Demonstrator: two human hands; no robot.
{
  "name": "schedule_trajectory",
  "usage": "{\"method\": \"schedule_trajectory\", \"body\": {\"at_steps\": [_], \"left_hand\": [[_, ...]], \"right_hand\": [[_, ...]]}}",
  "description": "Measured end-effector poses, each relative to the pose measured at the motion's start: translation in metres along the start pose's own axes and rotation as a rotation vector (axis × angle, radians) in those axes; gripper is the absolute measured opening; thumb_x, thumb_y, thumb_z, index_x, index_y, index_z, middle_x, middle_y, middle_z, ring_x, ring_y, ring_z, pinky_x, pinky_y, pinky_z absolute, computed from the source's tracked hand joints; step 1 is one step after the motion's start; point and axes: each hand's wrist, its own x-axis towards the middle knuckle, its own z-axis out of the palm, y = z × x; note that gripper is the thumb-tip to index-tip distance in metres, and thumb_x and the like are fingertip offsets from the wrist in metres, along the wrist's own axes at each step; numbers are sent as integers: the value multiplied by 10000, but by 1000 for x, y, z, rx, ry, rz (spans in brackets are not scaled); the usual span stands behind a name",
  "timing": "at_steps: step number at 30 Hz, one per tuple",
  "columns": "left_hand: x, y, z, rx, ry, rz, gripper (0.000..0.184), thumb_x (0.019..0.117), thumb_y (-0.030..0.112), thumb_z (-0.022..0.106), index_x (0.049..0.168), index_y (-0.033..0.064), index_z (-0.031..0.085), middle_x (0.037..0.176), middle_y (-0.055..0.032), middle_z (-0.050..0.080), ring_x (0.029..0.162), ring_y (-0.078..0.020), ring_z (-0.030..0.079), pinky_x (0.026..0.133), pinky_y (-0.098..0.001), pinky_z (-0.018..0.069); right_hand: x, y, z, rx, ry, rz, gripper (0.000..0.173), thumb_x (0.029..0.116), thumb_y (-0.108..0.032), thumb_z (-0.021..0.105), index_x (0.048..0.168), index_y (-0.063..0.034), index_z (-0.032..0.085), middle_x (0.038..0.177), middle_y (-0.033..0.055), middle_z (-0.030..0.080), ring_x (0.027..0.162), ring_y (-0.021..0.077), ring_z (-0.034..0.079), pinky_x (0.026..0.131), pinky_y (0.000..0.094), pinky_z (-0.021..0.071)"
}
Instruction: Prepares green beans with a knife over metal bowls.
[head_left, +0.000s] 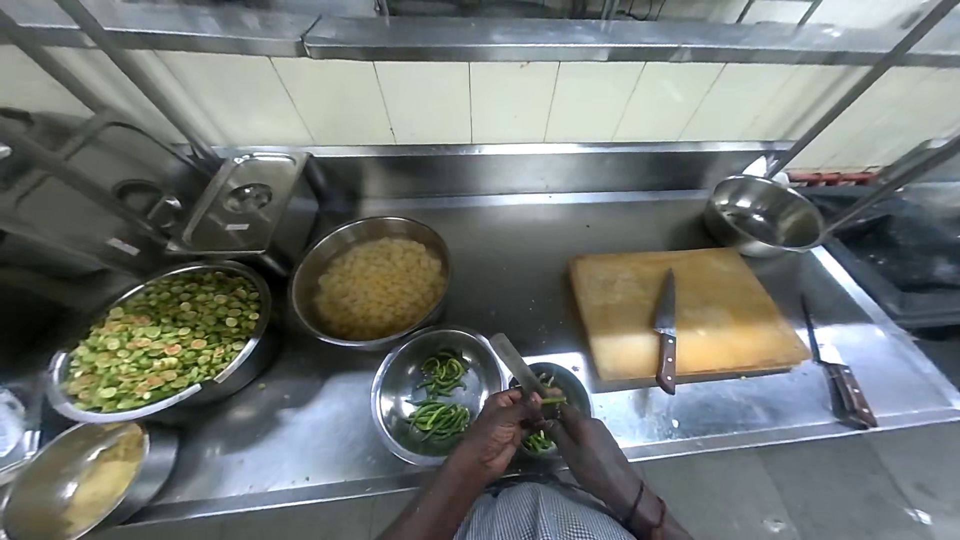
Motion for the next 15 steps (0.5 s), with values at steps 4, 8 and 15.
{"method": "schedule_trajectory", "body": {"at_steps": [4,8,15], "left_hand": [[6,1,-16,-34,-225,33,376,1086,256,460,1348,15,582,1362,-173,618,1162,-273,647,1000,-438,534],[11,1,-10,253,-299,95,335,1030,51,544,1351,33,637,1366,-134,624,1153,-236,645,1018,-410,530],[14,1,-7,356,-300,245,154,962,-28,610,1060,-7,726,1094,-91,728,1016,-169,683,941,-348,560]], "right_hand": [[1,17,-11,723,-202,31,234,1059,-290,492,1086,-91,611,639,-23,476,449,80,423,413,235,396],[-2,19,-27,987,-435,104,184,1044,-293,476,975,-149,567,635,-49,463,424,34,406,385,182,394],[-3,20,-27,1092,-601,117,234,1035,-310,455,898,-163,573,611,-61,462,401,21,419,369,177,411]]}}
